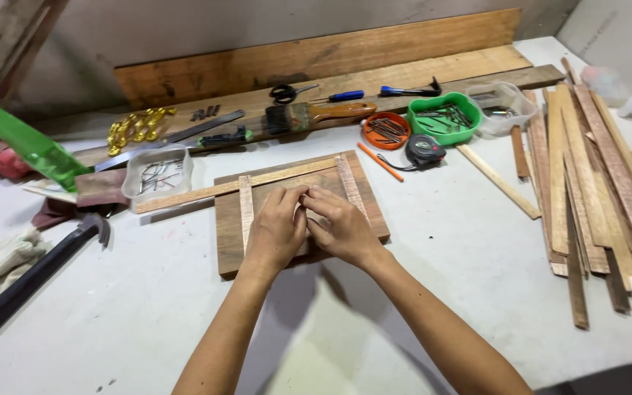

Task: Sand small wooden slats and arrange them into a frame structure on a wooden base.

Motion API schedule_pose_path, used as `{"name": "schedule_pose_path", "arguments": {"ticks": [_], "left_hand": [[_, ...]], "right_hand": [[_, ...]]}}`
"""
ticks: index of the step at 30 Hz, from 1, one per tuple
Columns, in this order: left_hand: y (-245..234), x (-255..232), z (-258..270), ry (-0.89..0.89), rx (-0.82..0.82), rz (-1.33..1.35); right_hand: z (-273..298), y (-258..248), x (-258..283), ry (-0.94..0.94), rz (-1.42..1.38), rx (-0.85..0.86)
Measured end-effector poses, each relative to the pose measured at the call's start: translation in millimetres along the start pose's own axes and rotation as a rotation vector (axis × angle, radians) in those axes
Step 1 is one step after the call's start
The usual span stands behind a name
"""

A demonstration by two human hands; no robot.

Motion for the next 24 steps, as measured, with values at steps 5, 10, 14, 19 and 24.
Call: {"name": "schedule_pose_path", "arguments": {"ticks": [5,10,14,19,24], "left_hand": [[41.8,-53.8,-33.2,0.088,0.071,0.091],[96.0,-114.2,-68.2,0.147,0.163,0.159],[141.1,-171.0,-94.6,0.308,0.194,0.217],[198.5,-236.0,-126.1,0.400,0.287,0.231],[252.5,-290.2,-158.6,0.457,0.372,0.298]], "right_hand": [[40.3,-56.6,-28.6,0.095,0.094,-0.060],[89.5,-120.3,-61.5,0.194,0.153,-0.149],[134.5,-167.9,-99.2,0.307,0.203,-0.207],[189.4,-222.6,-149.7,0.398,0.253,-0.273],[228.2,-279.8,-173.3,0.563,0.165,-0.352]]}}
Point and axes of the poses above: each hand's wrist, its own z-axis away from the middle knuckle, its own y-axis out of the palm, x = y × z, the point moved 10 cm from there along -z, towards the middle knuckle, and after that the axes turned 13 degrees about x, right-handed, at the moved point
